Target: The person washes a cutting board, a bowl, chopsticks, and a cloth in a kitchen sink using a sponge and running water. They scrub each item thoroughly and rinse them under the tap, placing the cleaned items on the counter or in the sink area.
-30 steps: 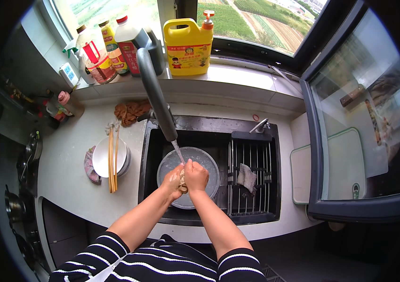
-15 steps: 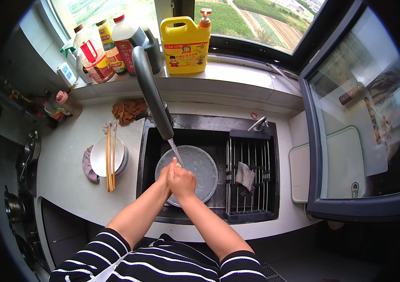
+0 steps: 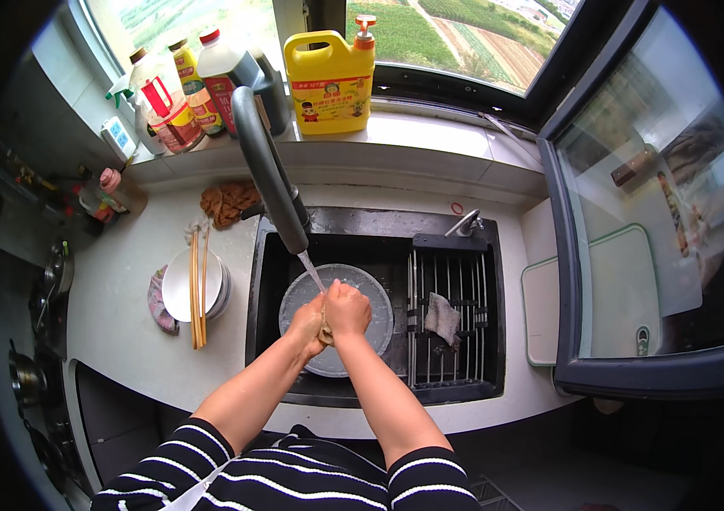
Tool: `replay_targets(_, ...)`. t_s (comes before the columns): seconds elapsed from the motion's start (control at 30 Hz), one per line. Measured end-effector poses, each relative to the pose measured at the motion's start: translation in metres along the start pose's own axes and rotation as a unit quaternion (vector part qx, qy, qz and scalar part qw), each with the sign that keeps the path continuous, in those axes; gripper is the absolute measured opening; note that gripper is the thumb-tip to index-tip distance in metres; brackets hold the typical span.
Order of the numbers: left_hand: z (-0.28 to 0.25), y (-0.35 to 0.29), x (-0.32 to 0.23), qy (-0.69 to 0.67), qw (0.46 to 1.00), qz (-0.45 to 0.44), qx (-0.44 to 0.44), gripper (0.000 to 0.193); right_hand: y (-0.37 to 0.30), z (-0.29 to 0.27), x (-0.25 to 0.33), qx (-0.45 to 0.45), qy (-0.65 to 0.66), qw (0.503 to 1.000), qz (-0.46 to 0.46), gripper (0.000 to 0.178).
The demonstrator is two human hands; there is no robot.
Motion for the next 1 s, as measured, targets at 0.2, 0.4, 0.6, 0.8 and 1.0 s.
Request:
replay_targets(0.2,-0.033,0.025,0.005,-0.037,0.999,-0.003,0.006,0.031,-0.044,0.018,0.029,0.087,-0.018,0.995,-0.051,0.038)
replay_targets(0.4,-0.011,0.005,-0.012,0.027,0.998,0.063,0.013,0.032,0.007,-0.010,0.001,-0.053,-0.039,0.995,-0.078,0.049)
replay_targets(0.6,-0.039,-0.009,-0.070,0.145,0.956,0.233,-0.101,0.029,0.025,-0.048,-0.042,-0.031,0.115,0.993,-0.010,0.061)
replay_targets(0.8,-0.039,-0.005,-0.073,0.147,0.934,0.324,0.014,0.027,0.016,-0.050,-0.067,0.040,0.196,0.978,0.064,0.050)
replay_targets(1.0,-0.007,-0.023,-0.061,0.213,0.934,0.247,0.144,0.034,0.011,-0.023,-0.053,0.093,0.242,0.964,-0.063,0.031)
Point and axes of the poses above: each hand's wrist, its own y-axis towards the middle knuckle, its own z-axis out of the palm, x = y × z, the point moved 5 cm from there along y, towards the middle knuckle, and after that the axes turned 15 degrees about y, right-handed, at the moved point
